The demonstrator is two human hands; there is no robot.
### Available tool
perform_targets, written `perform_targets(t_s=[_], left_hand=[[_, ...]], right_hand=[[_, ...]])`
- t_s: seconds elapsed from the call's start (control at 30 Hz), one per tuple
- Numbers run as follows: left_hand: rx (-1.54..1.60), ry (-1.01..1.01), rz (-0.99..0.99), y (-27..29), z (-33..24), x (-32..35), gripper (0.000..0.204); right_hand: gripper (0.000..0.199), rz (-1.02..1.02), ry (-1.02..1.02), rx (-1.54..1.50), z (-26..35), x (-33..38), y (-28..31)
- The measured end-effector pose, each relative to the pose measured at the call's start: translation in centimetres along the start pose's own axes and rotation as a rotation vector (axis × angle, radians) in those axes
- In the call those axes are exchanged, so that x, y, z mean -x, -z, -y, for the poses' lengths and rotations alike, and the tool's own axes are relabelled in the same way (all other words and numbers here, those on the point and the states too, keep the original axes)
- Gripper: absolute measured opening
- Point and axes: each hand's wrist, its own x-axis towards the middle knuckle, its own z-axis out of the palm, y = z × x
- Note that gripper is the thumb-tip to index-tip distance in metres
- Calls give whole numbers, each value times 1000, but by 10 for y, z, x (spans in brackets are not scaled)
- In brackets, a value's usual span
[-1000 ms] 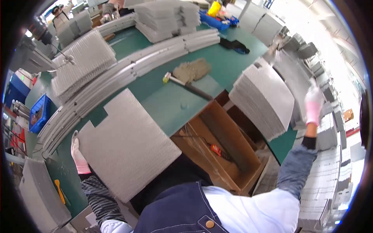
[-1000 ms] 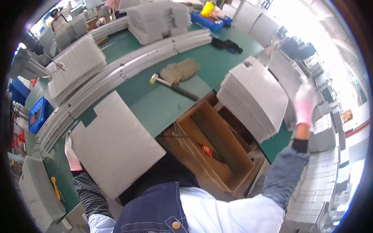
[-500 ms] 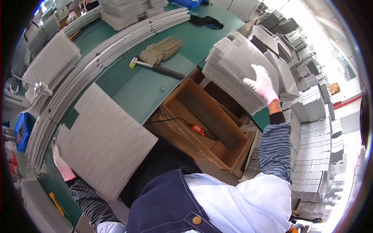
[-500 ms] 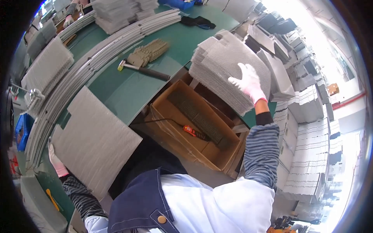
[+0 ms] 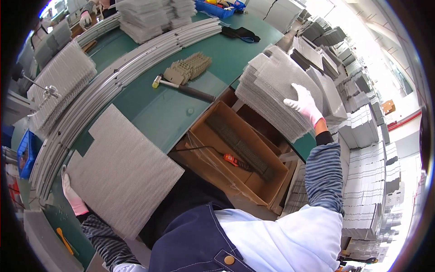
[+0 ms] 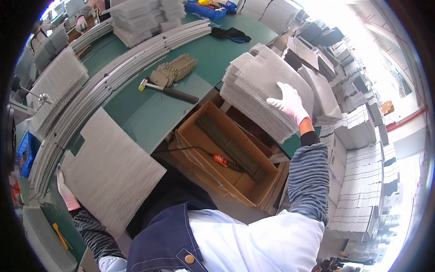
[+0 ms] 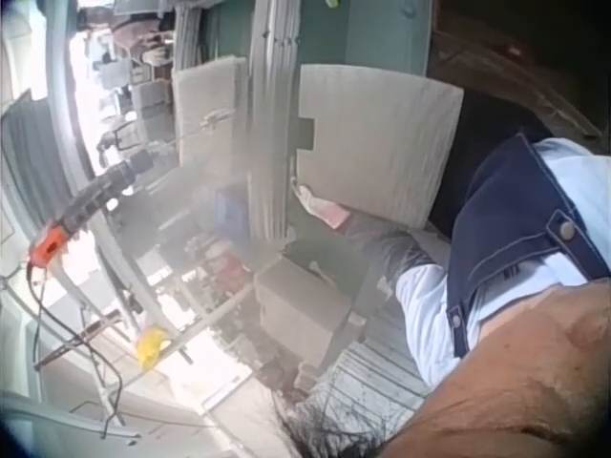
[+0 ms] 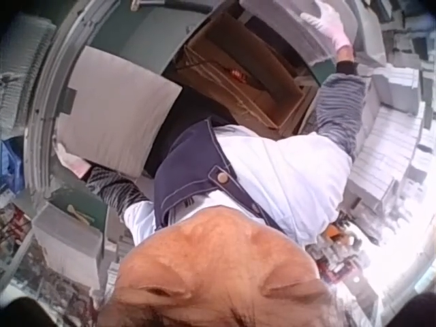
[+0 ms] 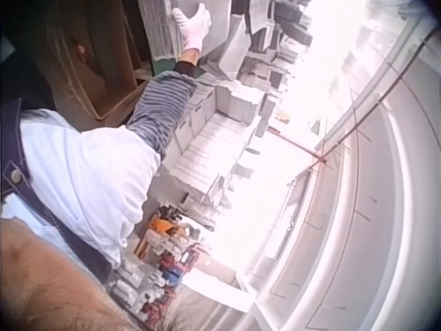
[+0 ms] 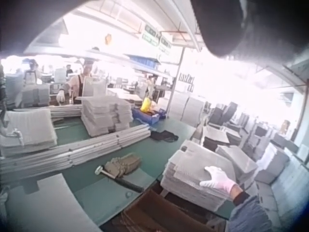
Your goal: Assembling metal mesh filters by attaching frames and securing them using a pneumatic tool at a factory assembly line.
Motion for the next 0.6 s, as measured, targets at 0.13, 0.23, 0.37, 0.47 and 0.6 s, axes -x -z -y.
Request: perform_targets(t_s=[0.13, 0.23, 0.37, 0.47, 0.6], left_hand=[[-63, -30, 1, 8, 6, -4, 44], [-69, -47, -1, 7, 8, -2, 43], [-82, -57, -1, -10, 9, -4, 42], [-66, -92, -24, 3, 8, -2, 42], [-102, -65, -89, -7, -5, 6, 44]], right_hand=[[88, 80, 37, -232, -18, -6, 17], [72, 100, 46, -271, -18, -6, 32], [21, -614, -14, 510, -40, -9, 90], [36, -1056, -27, 511, -83, -12, 172], [37, -1197, 106, 360, -48, -1, 217]])
